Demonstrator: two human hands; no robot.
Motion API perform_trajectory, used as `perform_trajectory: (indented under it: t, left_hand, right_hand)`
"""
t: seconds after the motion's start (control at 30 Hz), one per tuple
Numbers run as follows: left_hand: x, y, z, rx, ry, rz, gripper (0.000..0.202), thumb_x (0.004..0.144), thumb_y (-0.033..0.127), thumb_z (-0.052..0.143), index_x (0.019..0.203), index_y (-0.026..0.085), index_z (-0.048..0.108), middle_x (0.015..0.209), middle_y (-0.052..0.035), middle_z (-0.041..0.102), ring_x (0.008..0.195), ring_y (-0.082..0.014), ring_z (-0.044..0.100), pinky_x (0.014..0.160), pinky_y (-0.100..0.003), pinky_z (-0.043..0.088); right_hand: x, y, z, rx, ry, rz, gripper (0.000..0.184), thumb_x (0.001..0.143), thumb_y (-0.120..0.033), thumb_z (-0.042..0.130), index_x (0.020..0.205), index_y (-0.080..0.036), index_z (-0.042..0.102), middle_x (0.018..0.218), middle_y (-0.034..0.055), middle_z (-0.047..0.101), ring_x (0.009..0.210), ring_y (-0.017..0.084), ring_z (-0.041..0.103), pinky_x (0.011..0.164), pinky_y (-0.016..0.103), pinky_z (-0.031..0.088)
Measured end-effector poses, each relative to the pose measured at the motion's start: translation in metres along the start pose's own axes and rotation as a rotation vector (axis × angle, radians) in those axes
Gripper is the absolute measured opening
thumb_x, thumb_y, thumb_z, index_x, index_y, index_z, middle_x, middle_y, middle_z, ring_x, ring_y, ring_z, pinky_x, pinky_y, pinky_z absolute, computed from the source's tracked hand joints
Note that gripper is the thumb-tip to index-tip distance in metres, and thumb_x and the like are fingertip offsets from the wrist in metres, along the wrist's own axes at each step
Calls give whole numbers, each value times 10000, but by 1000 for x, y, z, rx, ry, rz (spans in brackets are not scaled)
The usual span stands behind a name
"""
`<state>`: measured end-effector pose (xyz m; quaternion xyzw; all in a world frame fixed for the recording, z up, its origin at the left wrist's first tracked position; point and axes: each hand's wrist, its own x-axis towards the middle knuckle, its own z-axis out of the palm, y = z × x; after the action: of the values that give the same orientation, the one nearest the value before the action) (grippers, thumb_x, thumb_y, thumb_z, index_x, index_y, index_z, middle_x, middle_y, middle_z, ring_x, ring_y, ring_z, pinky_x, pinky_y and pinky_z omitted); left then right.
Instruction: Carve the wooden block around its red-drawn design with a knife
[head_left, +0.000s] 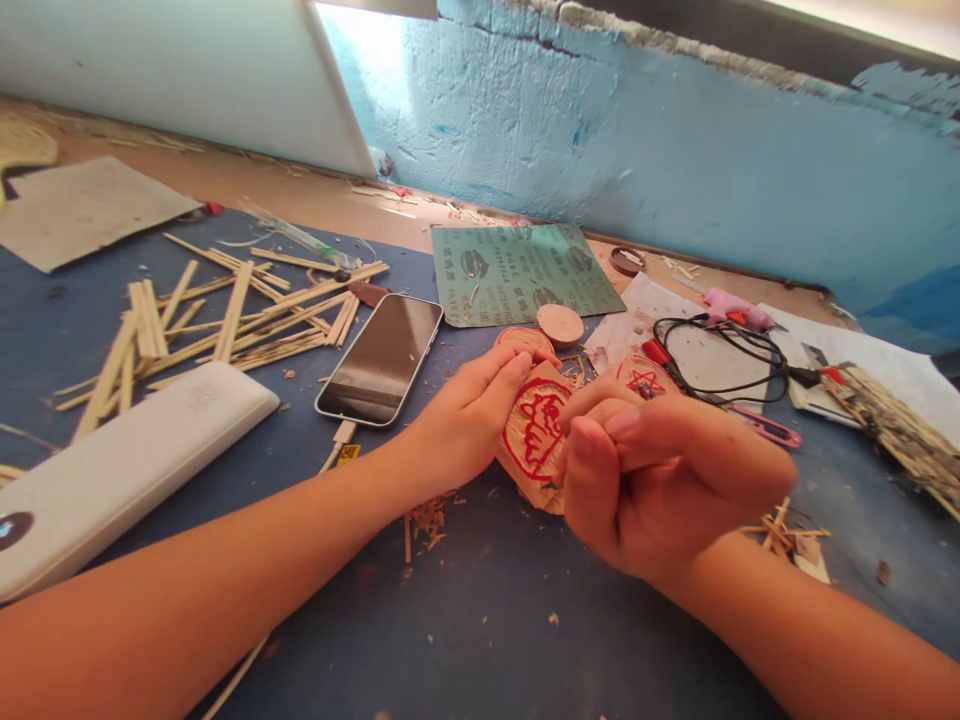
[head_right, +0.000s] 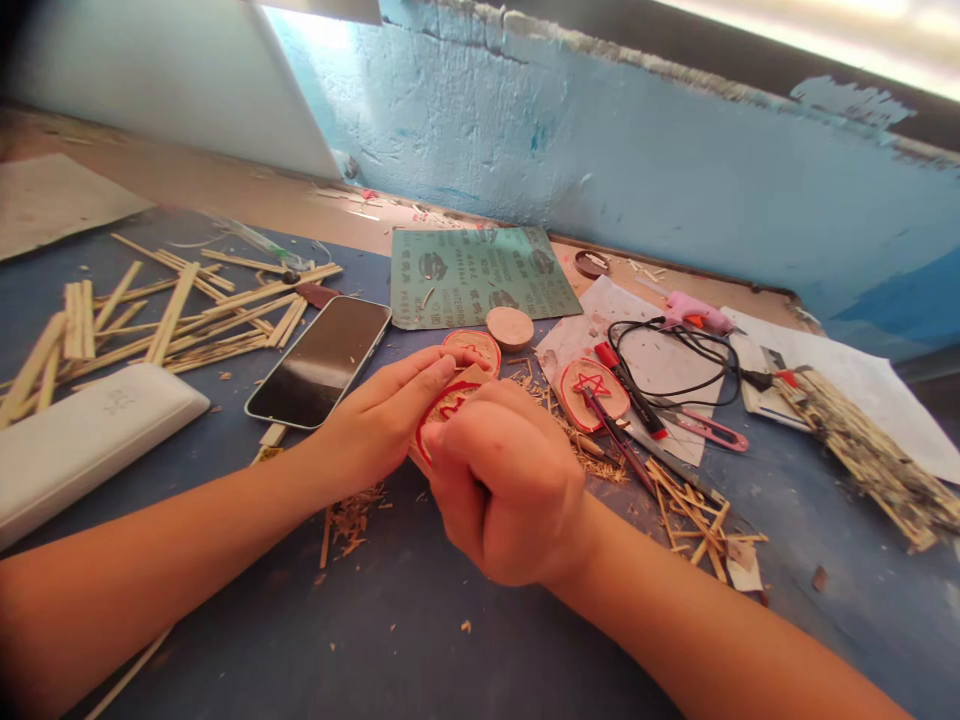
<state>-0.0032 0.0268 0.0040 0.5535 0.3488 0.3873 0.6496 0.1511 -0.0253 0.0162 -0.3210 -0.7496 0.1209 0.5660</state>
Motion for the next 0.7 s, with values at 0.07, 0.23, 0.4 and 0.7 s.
perform_trajectory:
  t: [0.07, 0.23, 0.4, 0.7]
  left_hand:
    - [0, 0, 0, -14, -18, 15, 308, 1093, 477, 579, 1153, 225, 746, 1209, -57, 786, 1217, -272, 701, 1113, -395, 512]
    - [-1, 1, 0, -14, -44, 38, 292, 1087, 469, 590, 1131, 221, 737, 1232, -68, 781, 1230, -281, 702, 1127, -400, 499]
    - [1, 0, -1, -71, -48, -2, 300, 1064, 469, 623, 1148, 214, 758, 1308, -73, 782, 1281, -308, 681, 1091, -405, 514]
    - [4, -3, -2, -132, -51, -65, 337, 1068, 475, 632, 1187, 182, 748, 1213, -88, 809, 1170, -293, 722, 1042, -403, 530]
  right_hand:
    - [3, -2, 2, -31, 41, -28, 306, 989, -58, 605, 1124, -321, 526, 734, -48, 458, 575, 186, 524, 616, 398, 567]
    - [5, 8, 4, -78, -6, 90, 322, 1050, -73, 556, 1292, -281, 510, 823, -46, 433, 559, 140, 418, 563, 332, 508]
    - [1, 26, 2, 21, -72, 183, 210, 1100, -160, 544, 1270, -272, 495, 835, -46, 419, 583, 122, 413, 531, 301, 425]
    - [-3, 30, -4, 170, -112, 242, 222, 1137, -206, 519, 1350, -265, 497, 787, -59, 438, 570, 119, 474, 531, 294, 453]
